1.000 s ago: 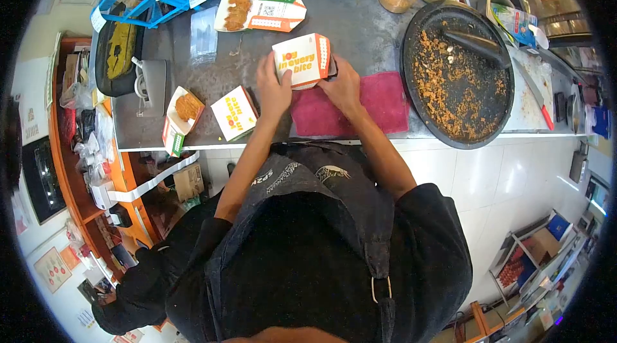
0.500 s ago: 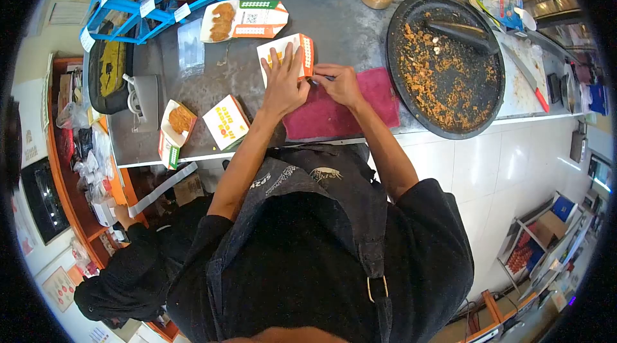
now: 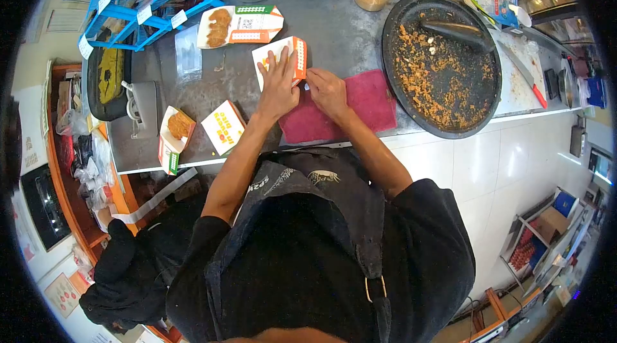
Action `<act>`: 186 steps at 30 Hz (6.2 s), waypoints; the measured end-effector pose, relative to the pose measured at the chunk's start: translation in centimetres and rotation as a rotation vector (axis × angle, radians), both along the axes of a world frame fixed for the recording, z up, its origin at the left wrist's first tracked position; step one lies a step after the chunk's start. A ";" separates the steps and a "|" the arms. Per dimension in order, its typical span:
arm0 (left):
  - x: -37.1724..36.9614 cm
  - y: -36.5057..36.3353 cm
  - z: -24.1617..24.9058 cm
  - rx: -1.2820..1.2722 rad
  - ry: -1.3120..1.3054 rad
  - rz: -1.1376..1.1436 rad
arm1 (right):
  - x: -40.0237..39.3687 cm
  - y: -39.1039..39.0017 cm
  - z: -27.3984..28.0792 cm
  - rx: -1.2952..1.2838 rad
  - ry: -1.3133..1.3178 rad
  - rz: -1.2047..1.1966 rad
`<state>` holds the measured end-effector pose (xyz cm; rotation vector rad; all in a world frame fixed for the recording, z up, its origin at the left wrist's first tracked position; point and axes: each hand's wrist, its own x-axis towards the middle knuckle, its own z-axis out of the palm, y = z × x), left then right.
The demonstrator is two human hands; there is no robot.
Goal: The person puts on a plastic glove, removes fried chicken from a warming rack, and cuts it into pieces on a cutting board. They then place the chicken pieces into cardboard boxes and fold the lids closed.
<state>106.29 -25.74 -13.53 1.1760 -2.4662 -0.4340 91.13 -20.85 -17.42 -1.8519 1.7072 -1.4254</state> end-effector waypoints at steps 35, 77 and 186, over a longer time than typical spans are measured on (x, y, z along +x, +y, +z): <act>-0.6 0.1 0.2 -0.185 -0.309 0.047 | -0.5 -1.8 -2.1 0.472 -0.767 0.107; 12.6 0.6 12.2 -0.154 0.108 0.117 | 7.9 -5.8 13.4 0.282 -0.047 0.713; 21.7 12.7 22.7 0.518 0.619 -0.107 | 11.1 -3.9 21.6 0.965 -0.284 1.869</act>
